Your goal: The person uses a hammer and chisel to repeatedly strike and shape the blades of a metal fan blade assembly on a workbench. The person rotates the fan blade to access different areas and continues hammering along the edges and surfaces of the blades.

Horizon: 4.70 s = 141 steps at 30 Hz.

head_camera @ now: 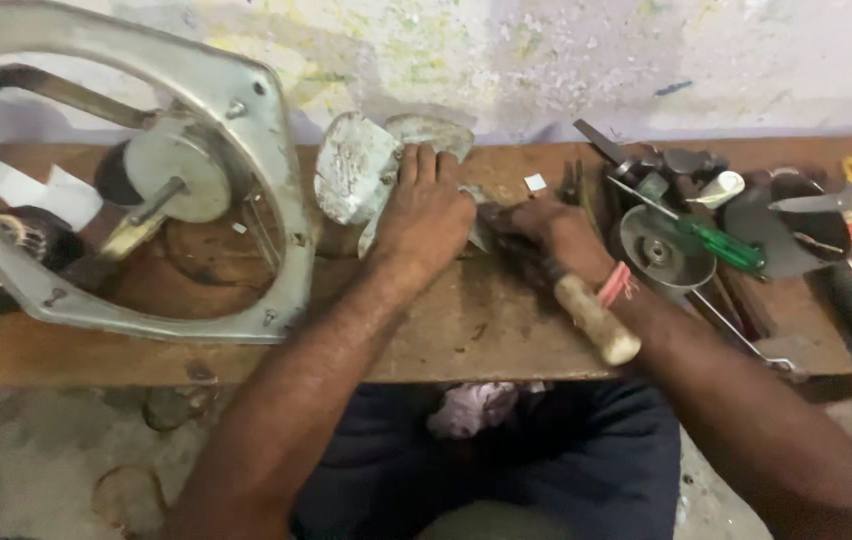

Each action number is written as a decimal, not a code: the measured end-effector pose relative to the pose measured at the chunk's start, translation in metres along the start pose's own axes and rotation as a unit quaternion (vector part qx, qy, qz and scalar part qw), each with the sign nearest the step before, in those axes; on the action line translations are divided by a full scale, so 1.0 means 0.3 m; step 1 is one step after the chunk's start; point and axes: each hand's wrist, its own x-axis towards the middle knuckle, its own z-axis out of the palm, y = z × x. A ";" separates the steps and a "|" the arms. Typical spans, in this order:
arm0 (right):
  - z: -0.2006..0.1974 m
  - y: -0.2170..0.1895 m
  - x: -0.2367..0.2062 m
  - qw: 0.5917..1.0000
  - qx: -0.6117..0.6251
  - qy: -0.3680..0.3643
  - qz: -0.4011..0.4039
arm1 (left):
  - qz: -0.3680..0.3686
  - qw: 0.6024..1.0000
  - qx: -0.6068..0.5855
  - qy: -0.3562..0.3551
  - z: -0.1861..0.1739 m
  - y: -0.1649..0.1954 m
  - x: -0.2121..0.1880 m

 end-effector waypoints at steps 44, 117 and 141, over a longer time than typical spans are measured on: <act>-0.006 0.005 0.056 0.999 0.044 -0.018 0.020 | -0.002 1.000 -0.026 0.010 -0.018 0.000 0.000; -0.076 -0.020 0.011 0.858 0.464 0.193 0.104 | -0.120 0.799 -0.584 0.073 -0.067 -0.024 -0.017; -0.136 -0.072 0.026 0.985 0.113 0.128 0.028 | -0.450 0.358 -0.817 -0.035 0.059 0.208 -0.169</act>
